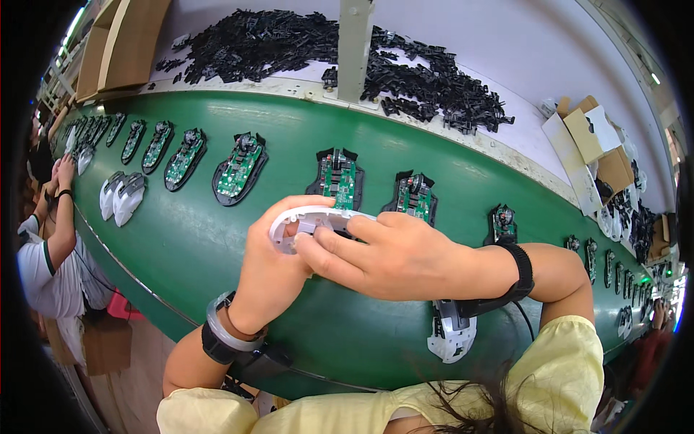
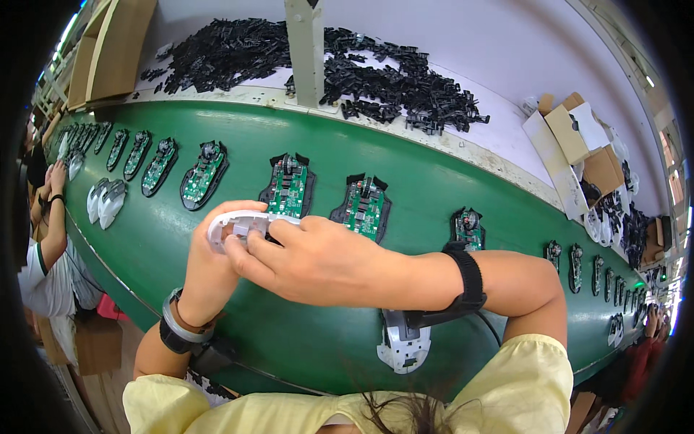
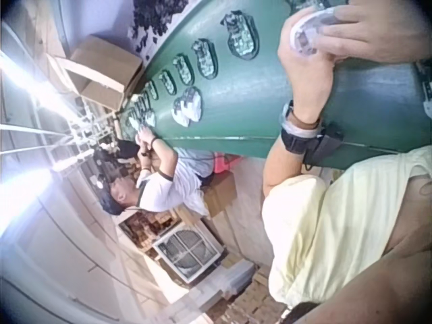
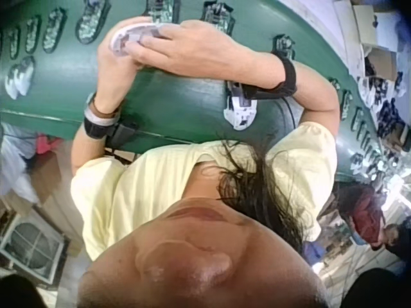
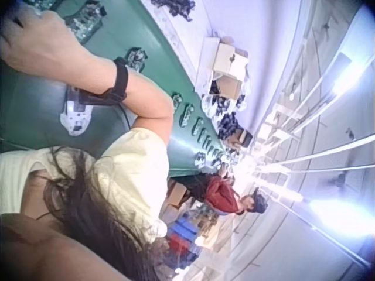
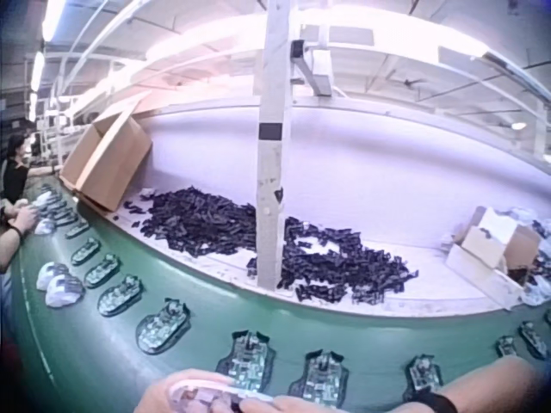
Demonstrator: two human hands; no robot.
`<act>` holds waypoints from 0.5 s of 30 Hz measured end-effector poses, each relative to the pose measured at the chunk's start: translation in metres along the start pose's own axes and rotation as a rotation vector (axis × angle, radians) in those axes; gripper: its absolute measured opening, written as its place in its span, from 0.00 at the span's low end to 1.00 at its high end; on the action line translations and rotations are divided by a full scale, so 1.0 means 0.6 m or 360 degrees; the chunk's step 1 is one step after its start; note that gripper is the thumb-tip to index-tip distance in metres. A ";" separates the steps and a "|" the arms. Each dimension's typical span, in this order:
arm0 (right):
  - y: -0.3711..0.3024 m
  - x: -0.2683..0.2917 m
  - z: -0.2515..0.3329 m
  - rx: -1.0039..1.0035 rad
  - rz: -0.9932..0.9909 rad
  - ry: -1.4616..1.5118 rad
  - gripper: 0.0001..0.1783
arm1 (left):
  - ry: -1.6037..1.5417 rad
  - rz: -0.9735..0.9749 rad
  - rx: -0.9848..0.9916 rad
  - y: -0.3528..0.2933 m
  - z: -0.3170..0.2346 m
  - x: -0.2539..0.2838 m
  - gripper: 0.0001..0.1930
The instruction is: Assemble internal and external components of computer mice on a factory conveyor belt.
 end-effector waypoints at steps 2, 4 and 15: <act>-0.003 0.014 -0.004 -0.0022 0.0004 0.0054 0.21 | 0.0047 0.0117 0.0093 0.003 0.005 0.002 0.20; -0.015 0.039 -0.012 0.0164 -0.0054 0.0602 0.20 | -0.0063 0.0211 0.0106 0.010 0.019 0.004 0.21; -0.140 -0.003 -0.411 -0.1164 0.0161 0.0151 0.22 | -0.0887 0.0785 0.0354 0.001 0.027 -0.011 0.43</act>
Point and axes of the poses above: each hand's wrist, its own y-axis towards the middle knuckle, its own x-axis out of the back of the hand, z = x × y, the point moved 6 cm from there along y, towards the middle knuckle, and after that the axes turned 14 degrees about y, right-handed, at the moved point
